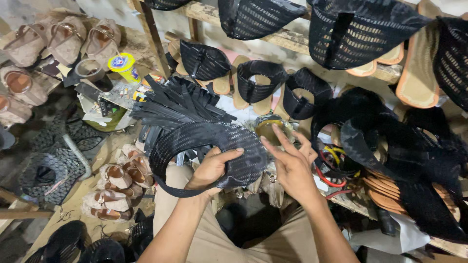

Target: The person sits on the floor of a shoe workshop and applies glue by hand from an open bowl onto black mesh shoe upper components. They spread the glue over the surface, press and fold the material, and set the treated pieces aside with other finished uppers.

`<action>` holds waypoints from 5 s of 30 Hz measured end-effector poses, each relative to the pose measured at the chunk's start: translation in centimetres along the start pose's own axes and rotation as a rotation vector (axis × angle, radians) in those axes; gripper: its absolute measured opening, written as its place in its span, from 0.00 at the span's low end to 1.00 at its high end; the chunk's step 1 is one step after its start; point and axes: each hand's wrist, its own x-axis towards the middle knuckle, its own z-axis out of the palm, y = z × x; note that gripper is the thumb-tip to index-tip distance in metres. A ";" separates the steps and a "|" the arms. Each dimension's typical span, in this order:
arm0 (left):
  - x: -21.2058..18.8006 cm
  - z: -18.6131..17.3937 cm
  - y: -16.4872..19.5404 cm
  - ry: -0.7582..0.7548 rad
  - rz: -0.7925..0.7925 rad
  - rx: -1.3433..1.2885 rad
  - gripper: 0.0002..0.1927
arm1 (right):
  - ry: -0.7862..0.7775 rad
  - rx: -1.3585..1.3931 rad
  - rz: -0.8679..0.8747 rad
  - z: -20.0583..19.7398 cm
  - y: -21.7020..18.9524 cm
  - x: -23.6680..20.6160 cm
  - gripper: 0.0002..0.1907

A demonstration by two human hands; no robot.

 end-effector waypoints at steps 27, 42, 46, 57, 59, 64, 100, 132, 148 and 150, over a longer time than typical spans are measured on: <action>0.1 2.0 0.5 0.113 0.207 0.075 0.09 | 0.100 -0.132 -0.057 0.8 -1.3 -1.8 0.41; 1.5 -0.2 -0.3 0.573 0.232 0.338 0.18 | -0.062 -0.420 0.210 0.9 -0.5 -0.3 0.19; 0.9 -0.4 -0.9 0.254 0.222 0.146 0.10 | 0.078 -0.065 0.183 1.0 -1.2 -0.2 0.11; 0.6 -0.5 -0.8 0.214 0.073 0.151 0.03 | 0.055 -0.076 -0.022 0.8 -1.8 0.0 0.40; 0.5 -0.4 -0.7 0.193 0.091 0.126 0.05 | 0.026 -0.089 -0.039 0.9 -1.7 -0.6 0.42; 0.6 0.1 -0.2 0.158 0.206 0.027 0.07 | 0.121 -0.049 -0.076 1.4 -1.6 -2.0 0.41; 0.5 1.3 -0.5 0.170 0.270 0.037 0.11 | 0.042 -0.109 -0.039 1.3 -2.3 -1.0 0.39; 0.3 0.3 -0.5 0.336 0.144 0.393 0.10 | 0.047 -0.390 0.224 1.6 0.5 1.3 0.17; 0.6 0.3 -0.7 0.197 0.139 0.364 0.18 | 0.006 -0.028 -0.075 0.6 -1.4 -0.7 0.41; 0.5 0.5 -0.3 0.201 0.166 0.330 0.16 | 0.041 -0.048 -0.076 0.7 -1.5 -1.4 0.37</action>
